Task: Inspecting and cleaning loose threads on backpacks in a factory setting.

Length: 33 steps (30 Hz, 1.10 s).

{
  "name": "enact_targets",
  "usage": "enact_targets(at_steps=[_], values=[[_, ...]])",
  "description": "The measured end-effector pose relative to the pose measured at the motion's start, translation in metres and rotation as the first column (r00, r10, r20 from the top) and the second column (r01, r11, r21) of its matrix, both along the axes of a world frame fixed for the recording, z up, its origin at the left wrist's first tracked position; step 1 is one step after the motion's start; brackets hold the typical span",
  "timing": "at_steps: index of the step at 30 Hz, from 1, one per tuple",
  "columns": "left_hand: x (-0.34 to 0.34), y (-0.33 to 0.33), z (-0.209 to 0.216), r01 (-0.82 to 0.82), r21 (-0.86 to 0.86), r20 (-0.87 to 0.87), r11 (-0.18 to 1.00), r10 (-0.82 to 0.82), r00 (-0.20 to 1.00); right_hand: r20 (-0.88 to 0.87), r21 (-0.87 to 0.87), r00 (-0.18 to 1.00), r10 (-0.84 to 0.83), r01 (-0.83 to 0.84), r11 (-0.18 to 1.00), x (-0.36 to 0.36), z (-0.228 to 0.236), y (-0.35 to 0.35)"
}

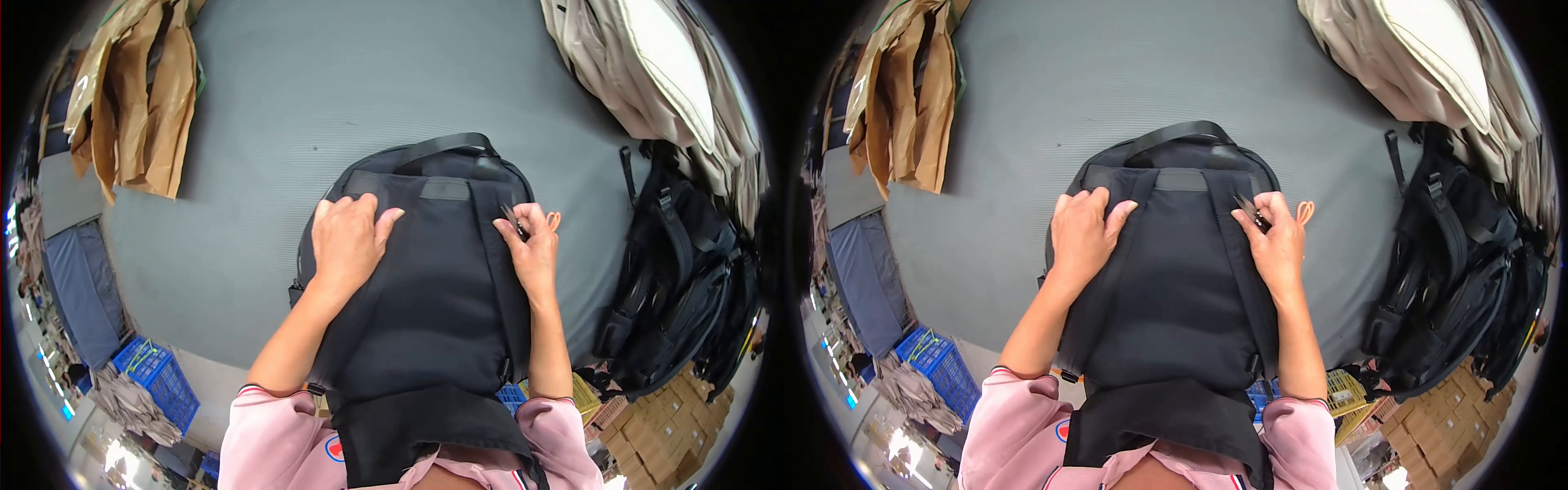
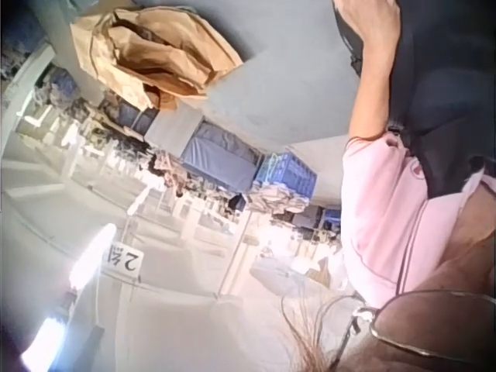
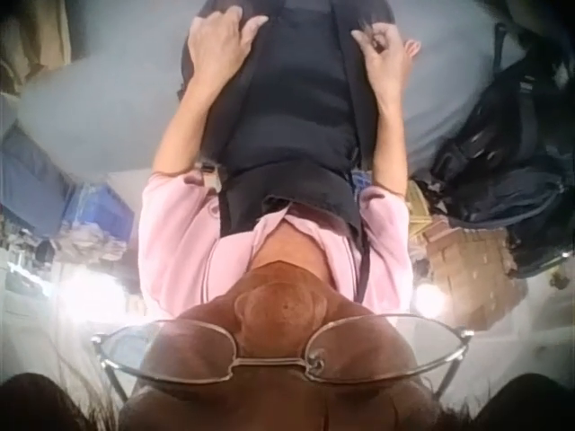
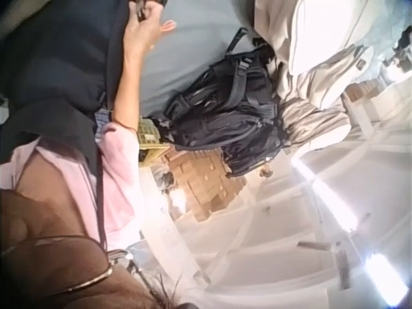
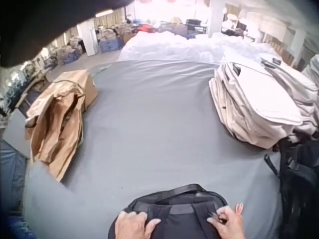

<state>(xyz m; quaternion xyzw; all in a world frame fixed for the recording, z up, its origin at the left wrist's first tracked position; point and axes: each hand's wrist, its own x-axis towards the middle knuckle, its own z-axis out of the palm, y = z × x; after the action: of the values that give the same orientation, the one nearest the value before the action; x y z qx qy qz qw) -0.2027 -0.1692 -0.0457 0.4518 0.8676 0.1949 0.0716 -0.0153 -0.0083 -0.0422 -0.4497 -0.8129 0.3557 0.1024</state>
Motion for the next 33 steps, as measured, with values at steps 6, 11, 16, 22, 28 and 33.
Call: enact_targets(at_steps=[6,11,16,22,28,33], values=[[0.001,-0.003,-0.002,-0.026,-0.016,0.049,1.000,0.027,0.998,0.039,-0.146,0.994,-0.101,0.106,0.984,-0.008,0.004,-0.003],[0.002,-0.001,-0.002,-0.021,-0.011,0.080,1.000,0.022,0.997,0.009,-0.135,0.994,-0.105,0.105,0.985,-0.004,0.000,-0.002],[0.001,-0.002,-0.003,-0.044,0.018,0.013,0.999,0.044,0.999,-0.050,0.001,0.999,-0.018,0.018,1.000,0.001,-0.014,-0.001],[0.001,-0.002,-0.012,-0.047,0.077,-0.024,0.996,0.049,0.999,0.034,-0.049,0.999,-0.042,0.044,0.998,0.000,-0.005,-0.003],[0.001,-0.001,-0.012,-0.055,0.063,-0.012,0.997,0.055,0.998,-0.013,0.029,1.000,-0.016,0.017,0.999,0.002,0.003,-0.018],[0.000,0.001,-0.010,-0.064,0.044,0.017,0.997,0.063,0.998,-0.049,0.033,0.998,-0.047,0.048,0.998,0.000,0.000,-0.018]])
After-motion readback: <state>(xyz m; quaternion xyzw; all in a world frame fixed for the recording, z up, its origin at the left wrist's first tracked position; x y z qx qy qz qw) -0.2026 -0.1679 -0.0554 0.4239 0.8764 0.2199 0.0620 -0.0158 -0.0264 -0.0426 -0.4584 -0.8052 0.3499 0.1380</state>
